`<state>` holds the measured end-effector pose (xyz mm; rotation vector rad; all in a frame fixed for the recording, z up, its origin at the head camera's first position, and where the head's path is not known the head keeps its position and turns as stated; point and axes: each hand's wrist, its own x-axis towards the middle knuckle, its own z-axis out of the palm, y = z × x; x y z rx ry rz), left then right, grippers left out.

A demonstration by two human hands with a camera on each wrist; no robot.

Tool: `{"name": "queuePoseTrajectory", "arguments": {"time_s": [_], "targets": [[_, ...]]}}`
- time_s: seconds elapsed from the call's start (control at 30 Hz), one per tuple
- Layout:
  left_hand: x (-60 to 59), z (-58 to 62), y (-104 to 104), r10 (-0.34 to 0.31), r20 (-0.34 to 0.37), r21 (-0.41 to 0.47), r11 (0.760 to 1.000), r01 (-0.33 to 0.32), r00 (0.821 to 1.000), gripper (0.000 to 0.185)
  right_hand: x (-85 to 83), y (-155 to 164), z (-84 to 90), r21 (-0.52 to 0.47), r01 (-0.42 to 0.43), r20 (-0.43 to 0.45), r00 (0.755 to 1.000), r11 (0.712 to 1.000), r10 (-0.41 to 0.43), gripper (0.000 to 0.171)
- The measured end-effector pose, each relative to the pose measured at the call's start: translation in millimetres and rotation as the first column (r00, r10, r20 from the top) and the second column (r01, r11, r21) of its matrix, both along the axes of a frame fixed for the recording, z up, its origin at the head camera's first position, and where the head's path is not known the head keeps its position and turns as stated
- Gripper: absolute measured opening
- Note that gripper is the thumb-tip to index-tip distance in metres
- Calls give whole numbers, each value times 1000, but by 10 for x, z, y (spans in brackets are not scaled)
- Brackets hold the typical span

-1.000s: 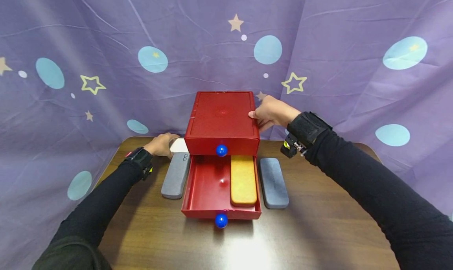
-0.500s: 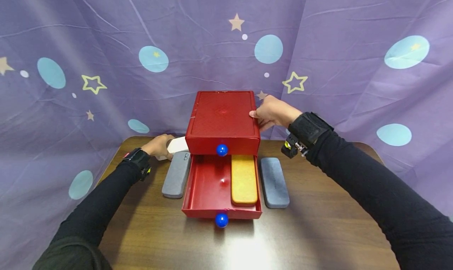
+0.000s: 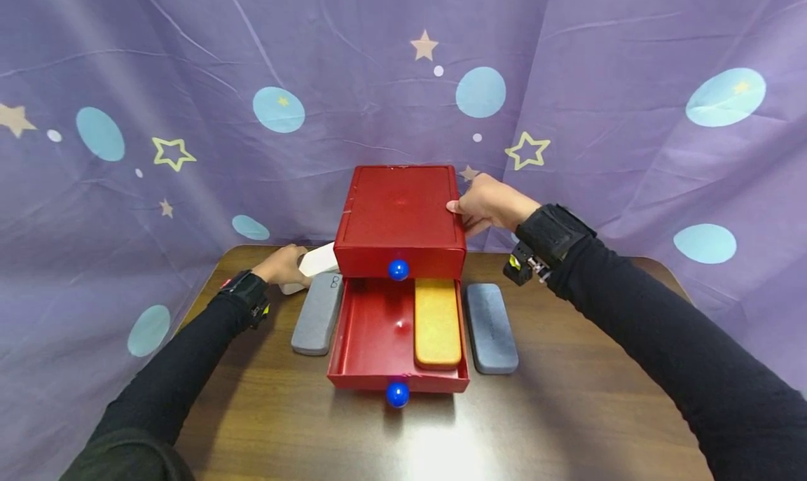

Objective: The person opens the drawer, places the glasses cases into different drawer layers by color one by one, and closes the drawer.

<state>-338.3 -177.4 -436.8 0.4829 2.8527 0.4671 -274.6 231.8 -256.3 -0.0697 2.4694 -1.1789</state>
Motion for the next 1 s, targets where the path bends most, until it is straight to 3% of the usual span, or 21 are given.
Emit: {"name": "queuePoseTrajectory", "arguments": {"time_s": [0.27,0.5,1.0], "targets": [[49,62,-41,21,14,-29,999,-21,1000,68,4,-2,-34,-18,-6,-1,1000,1000,6,43],[119,187,-80,68,28,-156,986,-63,997,63,16,0,-28,-22,-15,-5,1000,1000,15,45],[230,492,-120,131,167,-267,960,-83,977,72,17,1,-4,-28,-5,0,1000,1000,5,47]]}}
